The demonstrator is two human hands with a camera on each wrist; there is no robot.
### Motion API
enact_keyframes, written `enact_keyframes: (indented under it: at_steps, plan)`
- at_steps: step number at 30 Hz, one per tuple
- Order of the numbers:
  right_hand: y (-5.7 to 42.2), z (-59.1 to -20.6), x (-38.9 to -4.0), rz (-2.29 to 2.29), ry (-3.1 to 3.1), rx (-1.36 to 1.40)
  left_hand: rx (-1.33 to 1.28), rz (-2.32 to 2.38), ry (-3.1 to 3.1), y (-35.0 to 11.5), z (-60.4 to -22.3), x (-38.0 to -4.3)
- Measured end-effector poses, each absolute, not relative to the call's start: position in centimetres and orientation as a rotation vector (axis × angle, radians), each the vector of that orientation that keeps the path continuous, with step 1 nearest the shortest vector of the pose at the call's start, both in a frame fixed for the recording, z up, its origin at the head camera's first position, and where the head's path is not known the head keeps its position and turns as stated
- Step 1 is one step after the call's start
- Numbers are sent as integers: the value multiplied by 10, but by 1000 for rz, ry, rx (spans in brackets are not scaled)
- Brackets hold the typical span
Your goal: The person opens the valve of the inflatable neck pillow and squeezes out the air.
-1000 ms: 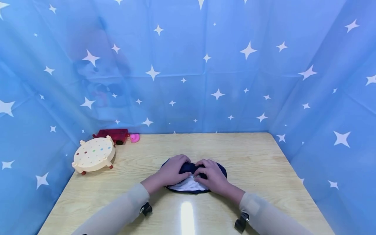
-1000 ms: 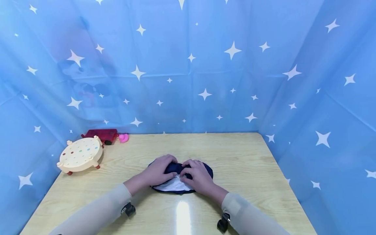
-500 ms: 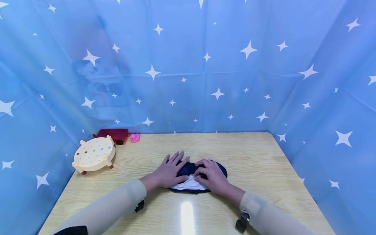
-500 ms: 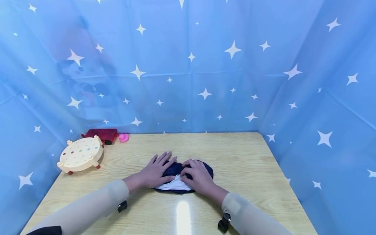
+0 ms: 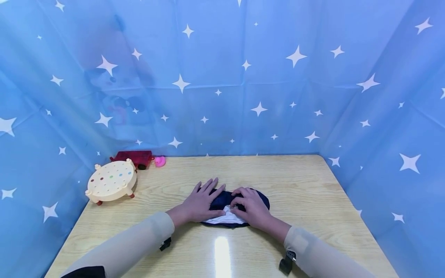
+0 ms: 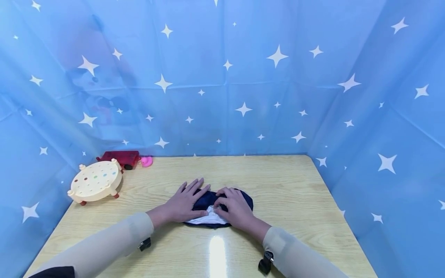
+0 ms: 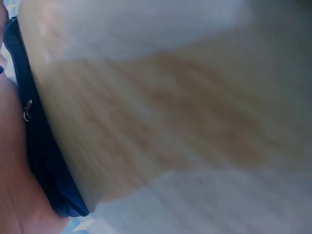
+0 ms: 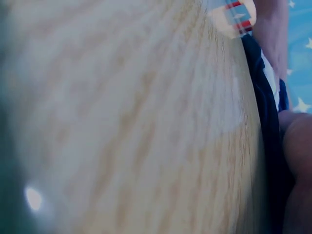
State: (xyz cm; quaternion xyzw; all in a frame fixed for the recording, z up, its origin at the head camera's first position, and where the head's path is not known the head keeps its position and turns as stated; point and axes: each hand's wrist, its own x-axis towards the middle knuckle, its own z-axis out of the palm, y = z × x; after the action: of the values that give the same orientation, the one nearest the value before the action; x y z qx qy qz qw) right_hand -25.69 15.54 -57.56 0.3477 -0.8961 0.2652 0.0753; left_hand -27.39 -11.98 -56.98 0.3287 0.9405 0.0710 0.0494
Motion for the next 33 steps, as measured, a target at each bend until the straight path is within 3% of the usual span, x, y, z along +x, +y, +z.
enact_keyframes:
  at_steps: [33]
  plan:
    - [152,-582,-260,746,-2683,1053,1060,183,2857,-115,-569,-276]
